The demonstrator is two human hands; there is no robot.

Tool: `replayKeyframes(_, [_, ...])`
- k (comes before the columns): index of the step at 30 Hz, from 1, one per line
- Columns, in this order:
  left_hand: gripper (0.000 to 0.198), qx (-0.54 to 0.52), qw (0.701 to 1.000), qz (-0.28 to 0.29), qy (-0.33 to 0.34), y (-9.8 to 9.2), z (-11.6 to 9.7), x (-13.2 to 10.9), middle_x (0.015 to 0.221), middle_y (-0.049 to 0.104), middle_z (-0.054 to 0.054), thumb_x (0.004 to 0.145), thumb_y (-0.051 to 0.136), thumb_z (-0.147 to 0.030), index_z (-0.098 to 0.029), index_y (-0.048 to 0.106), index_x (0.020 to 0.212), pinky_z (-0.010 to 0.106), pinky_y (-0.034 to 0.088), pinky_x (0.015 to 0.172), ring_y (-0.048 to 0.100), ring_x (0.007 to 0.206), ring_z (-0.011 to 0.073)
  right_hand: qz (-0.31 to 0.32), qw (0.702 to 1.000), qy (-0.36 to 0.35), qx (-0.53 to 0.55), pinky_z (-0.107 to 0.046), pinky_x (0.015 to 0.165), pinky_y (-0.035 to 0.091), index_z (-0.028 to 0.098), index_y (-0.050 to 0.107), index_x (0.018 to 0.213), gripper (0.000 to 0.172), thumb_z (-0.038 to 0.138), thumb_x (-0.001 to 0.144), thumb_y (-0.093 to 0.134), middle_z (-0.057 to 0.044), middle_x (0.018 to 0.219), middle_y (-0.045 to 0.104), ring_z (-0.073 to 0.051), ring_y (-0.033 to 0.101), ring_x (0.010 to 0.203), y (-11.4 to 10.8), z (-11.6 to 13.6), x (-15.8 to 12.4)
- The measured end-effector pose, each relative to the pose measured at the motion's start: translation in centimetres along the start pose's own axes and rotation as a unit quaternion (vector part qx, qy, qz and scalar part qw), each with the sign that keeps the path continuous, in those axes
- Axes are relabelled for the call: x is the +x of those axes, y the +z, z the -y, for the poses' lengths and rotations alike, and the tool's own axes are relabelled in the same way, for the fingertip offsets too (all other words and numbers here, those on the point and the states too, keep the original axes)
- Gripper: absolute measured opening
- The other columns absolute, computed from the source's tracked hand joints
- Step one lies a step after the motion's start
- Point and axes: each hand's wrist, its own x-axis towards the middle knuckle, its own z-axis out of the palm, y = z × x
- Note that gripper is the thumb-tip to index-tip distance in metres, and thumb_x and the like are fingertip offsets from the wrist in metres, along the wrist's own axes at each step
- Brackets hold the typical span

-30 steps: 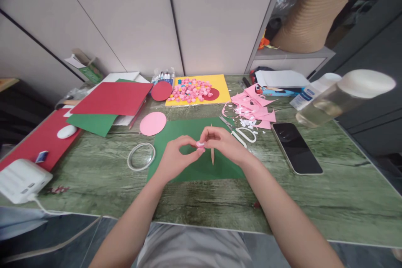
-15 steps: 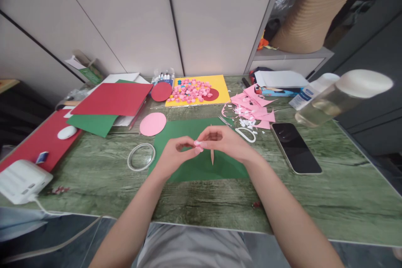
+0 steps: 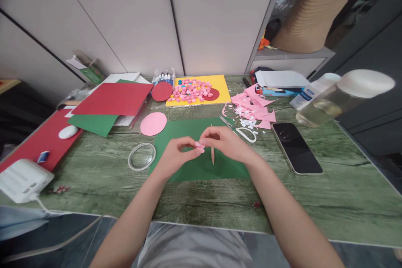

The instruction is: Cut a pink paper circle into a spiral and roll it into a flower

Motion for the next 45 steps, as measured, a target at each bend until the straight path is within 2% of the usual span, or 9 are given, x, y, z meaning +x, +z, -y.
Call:
replayKeyframes(12, [0.019,0.022,1.000,0.016,-0.002,0.0,0.0,0.0,0.076,0.067,0.004,0.071,0.065,-0.033,-0.014,0.065,0.074,0.026,0.042,0.072,0.057,0.074,0.0148,0.017,0.993,-0.019,-0.116,-0.026,0.065,0.040,0.019,0.054,0.074,0.016,0.028,0.085,0.046,0.000,0.076,0.059,-0.015,0.053,0.070,0.2,1.0,-0.6])
replayKeyframes(18, [0.017,0.022,0.999,0.039,-0.005,0.2,-0.3,-0.2,0.074,0.065,0.003,0.069,0.066,-0.030,-0.014,0.065,0.071,0.025,0.041,0.072,0.057,0.075,0.0145,-0.114,0.977,-0.073,-0.166,-0.027,0.063,0.041,0.020,0.051,0.075,0.015,0.025,0.087,0.043,0.000,0.073,0.057,-0.015,0.053,0.068,0.6,0.6,-0.2])
replayKeyframes(20, [0.017,0.018,0.999,0.039,-0.005,0.2,-0.4,-0.2,0.071,0.063,0.002,0.069,0.066,-0.031,-0.014,0.064,0.068,0.024,0.040,0.071,0.056,0.074,0.0140,-0.278,0.933,-0.112,-0.200,-0.028,0.064,0.042,0.020,0.051,0.078,0.013,0.026,0.087,0.043,-0.001,0.074,0.058,-0.016,0.054,0.068,0.1,0.1,-0.1])
replayKeyframes(22, [0.018,0.014,0.999,0.037,-0.007,0.2,-0.5,-0.2,0.071,0.063,0.001,0.069,0.066,-0.032,-0.014,0.063,0.068,0.024,0.039,0.072,0.055,0.074,0.0140,-0.452,0.841,-0.131,-0.266,-0.033,0.070,0.043,0.019,0.051,0.082,0.012,0.026,0.088,0.043,-0.005,0.079,0.059,-0.019,0.055,0.074,-1.1,-0.7,-0.2])
replayKeyframes(25, [0.018,-0.011,0.999,0.040,-0.011,0.2,-0.5,-0.3,0.071,0.063,0.001,0.069,0.066,-0.032,-0.014,0.063,0.067,0.025,0.040,0.074,0.055,0.075,0.0141,-0.546,0.732,-0.063,-0.403,-0.044,0.082,0.039,0.017,0.053,0.095,0.013,0.024,0.087,0.046,-0.013,0.096,0.059,-0.028,0.052,0.094,-3.3,-1.8,-0.6])
replayKeyframes(28, [0.018,-0.066,0.997,0.033,-0.018,0.2,-0.4,-0.2,0.073,0.062,0.001,0.068,0.067,-0.032,-0.015,0.062,0.068,0.025,0.041,0.076,0.056,0.076,0.0138,-0.511,0.685,0.014,-0.519,-0.058,0.090,0.029,0.013,0.047,0.118,0.036,0.018,0.082,0.051,-0.020,0.127,0.046,-0.037,0.040,0.114,-4.7,-2.3,-0.9])
replayKeyframes(31, [0.016,-0.125,0.992,0.006,-0.028,0.2,-0.3,-0.1,0.076,0.062,0.000,0.068,0.068,-0.030,-0.015,0.062,0.070,0.024,0.041,0.076,0.055,0.076,0.0120,-0.489,0.686,-0.017,-0.538,-0.059,0.092,0.027,0.015,0.046,0.122,0.041,0.019,0.082,0.053,-0.019,0.136,0.038,-0.038,0.036,0.119,-4.2,-1.7,-1.0])
replayKeyframes(38, [0.017,-0.188,0.978,-0.089,-0.007,0.1,-0.1,-0.1,0.073,0.058,-0.001,0.068,0.069,-0.030,-0.015,0.061,0.072,0.020,0.040,0.068,0.051,0.072,0.0104,-0.394,0.698,-0.324,-0.502,-0.041,0.082,0.040,0.030,0.063,0.089,0.016,0.024,0.075,0.065,-0.005,0.097,0.060,-0.025,0.056,0.091,1.3,0.2,-1.5])
replayKeyframes(45, [0.015,-0.129,0.985,-0.104,0.046,0.3,-0.1,-0.3,0.075,0.060,0.000,0.072,0.065,-0.031,-0.016,0.062,0.075,0.023,0.042,0.072,0.053,0.074,0.0124,-0.369,0.677,-0.380,-0.511,-0.040,0.085,0.036,0.035,0.064,0.094,0.025,0.022,0.073,0.068,0.000,0.083,0.064,-0.021,0.055,0.088,3.5,0.0,-1.3])
